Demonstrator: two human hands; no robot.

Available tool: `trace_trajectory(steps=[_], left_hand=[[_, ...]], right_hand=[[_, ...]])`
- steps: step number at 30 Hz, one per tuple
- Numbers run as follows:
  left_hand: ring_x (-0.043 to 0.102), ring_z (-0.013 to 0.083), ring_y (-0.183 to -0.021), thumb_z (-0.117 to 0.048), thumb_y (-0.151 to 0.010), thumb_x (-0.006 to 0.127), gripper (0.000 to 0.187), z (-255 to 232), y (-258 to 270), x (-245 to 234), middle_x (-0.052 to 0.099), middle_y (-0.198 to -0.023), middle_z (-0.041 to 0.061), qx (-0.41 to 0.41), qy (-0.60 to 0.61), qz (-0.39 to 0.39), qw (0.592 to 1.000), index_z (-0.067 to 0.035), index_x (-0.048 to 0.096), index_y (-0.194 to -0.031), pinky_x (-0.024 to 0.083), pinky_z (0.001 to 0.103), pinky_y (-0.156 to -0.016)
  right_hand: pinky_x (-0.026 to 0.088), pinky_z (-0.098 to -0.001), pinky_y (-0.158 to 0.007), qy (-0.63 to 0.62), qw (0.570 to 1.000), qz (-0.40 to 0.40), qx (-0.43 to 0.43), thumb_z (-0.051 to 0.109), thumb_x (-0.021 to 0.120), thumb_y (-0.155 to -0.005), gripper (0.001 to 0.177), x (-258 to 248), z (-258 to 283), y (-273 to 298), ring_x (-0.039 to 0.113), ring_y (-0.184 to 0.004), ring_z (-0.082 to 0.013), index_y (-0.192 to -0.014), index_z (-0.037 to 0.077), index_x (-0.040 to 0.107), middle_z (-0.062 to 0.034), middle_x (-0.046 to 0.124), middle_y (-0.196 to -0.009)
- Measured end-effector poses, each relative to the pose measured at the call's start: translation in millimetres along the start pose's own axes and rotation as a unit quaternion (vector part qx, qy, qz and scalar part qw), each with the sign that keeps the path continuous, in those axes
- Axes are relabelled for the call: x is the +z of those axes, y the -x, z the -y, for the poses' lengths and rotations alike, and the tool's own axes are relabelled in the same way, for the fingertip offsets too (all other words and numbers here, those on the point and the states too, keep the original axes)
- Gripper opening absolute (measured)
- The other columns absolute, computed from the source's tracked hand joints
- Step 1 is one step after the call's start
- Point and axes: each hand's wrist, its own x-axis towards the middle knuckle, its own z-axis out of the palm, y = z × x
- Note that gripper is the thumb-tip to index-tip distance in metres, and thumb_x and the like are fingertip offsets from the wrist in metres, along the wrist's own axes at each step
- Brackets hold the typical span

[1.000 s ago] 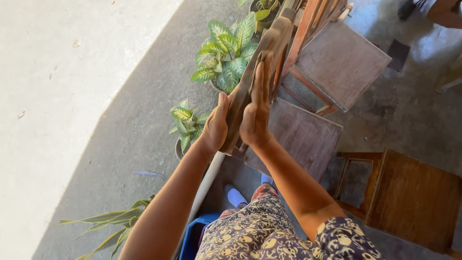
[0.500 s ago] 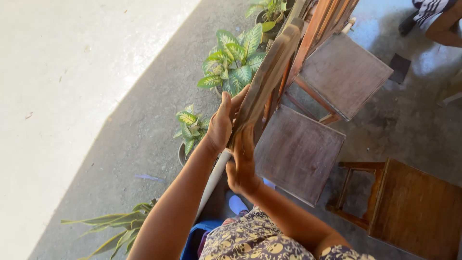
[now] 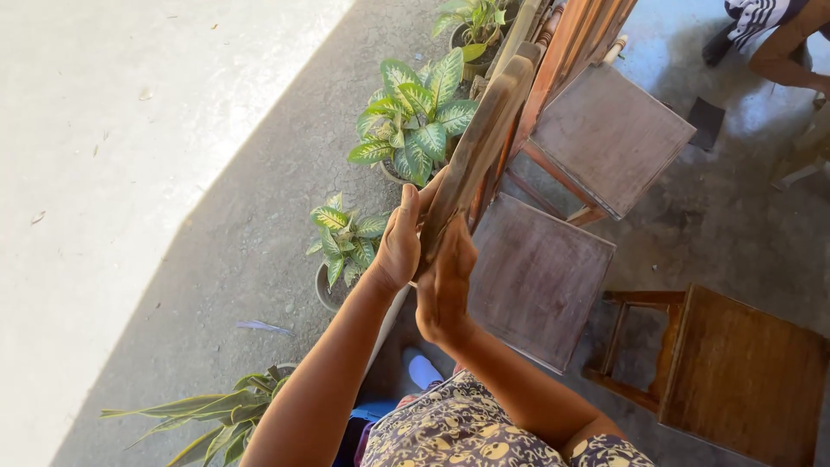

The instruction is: Sanding a wooden chair using sandpaper to smooth the surface.

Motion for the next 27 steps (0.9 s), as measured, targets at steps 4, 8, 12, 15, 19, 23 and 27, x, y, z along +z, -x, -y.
trace_trajectory(steps=[4,8,12,15,19,23,27], left_hand=[[0.056,0.0292,-0.137,-0.052,-0.113,0.02,0.067,-24,3,11,0.064,-0.146,0.015,0.026,-0.087,-0.007,0.996,-0.012,0.055,-0.153,0.048,0.047,-0.113],[0.06,0.0257,-0.133,-0.049,-0.113,0.02,0.064,-32,5,14,0.067,-0.14,0.015,0.022,-0.169,-0.017,0.985,-0.014,0.059,-0.15,0.048,0.049,-0.112],[0.057,0.0468,-0.132,-0.041,-0.114,0.021,0.062,-52,8,29,0.068,-0.132,0.029,0.027,-0.174,-0.036,0.984,-0.005,0.059,-0.147,0.044,0.057,-0.111],[0.06,0.0231,-0.125,-0.047,-0.112,0.019,0.066,-45,7,28,0.072,-0.132,0.015,0.002,-0.163,-0.047,0.986,-0.012,0.064,-0.146,0.047,0.047,-0.111],[0.064,0.0332,-0.124,-0.048,-0.113,0.019,0.065,-40,9,30,0.073,-0.13,0.02,0.002,-0.162,-0.062,0.985,-0.012,0.06,-0.149,0.049,0.05,-0.107],[0.058,0.0453,-0.127,-0.043,-0.111,0.019,0.068,-67,-1,39,0.071,-0.128,0.031,-0.013,-0.203,-0.062,0.977,-0.005,0.066,-0.141,0.05,0.061,-0.101],[0.064,0.0355,-0.122,-0.044,-0.11,0.02,0.068,-47,1,30,0.072,-0.13,0.023,-0.032,-0.215,-0.069,0.974,-0.007,0.067,-0.142,0.051,0.056,-0.101]], right_hand=[[0.032,-0.0421,-0.099,-0.086,0.987,-0.068,0.115,0.024,0.036,-0.104,0.047,4,-37,-44,0.031,-0.117,-0.0294,-0.143,-0.004,0.039,-0.0174,0.037,-0.128],[0.034,-0.053,-0.119,0.058,0.988,-0.129,0.064,0.018,0.032,-0.116,0.046,22,-44,-3,0.042,-0.146,-0.0432,-0.151,-0.006,0.048,-0.0265,0.044,-0.157],[0.031,-0.0487,-0.123,-0.109,0.978,-0.121,0.13,0.024,0.05,-0.106,0.054,23,-22,16,0.034,-0.15,-0.0421,-0.149,-0.008,0.047,-0.0274,0.037,-0.161],[0.017,-0.0553,-0.13,-0.101,0.969,-0.106,0.201,0.013,0.038,-0.109,0.054,16,-71,-55,0.022,-0.156,-0.0461,-0.16,-0.003,0.029,-0.0302,0.024,-0.165],[0.013,-0.0533,-0.135,-0.119,0.972,-0.111,0.169,0.03,0.025,-0.12,0.055,-3,-66,-119,0.018,-0.16,-0.0451,-0.164,-0.003,0.023,-0.03,0.018,-0.17],[0.015,-0.0495,-0.13,-0.056,0.993,-0.04,0.098,0.042,0.021,-0.111,0.071,10,-68,-12,0.019,-0.159,-0.0443,-0.162,-0.007,0.025,-0.0313,0.017,-0.169],[0.018,-0.0488,-0.13,-0.069,0.978,-0.107,0.165,0.022,0.04,-0.113,0.053,13,-176,-87,0.033,-0.154,-0.0398,-0.16,-0.003,0.039,-0.0273,0.034,-0.164]])
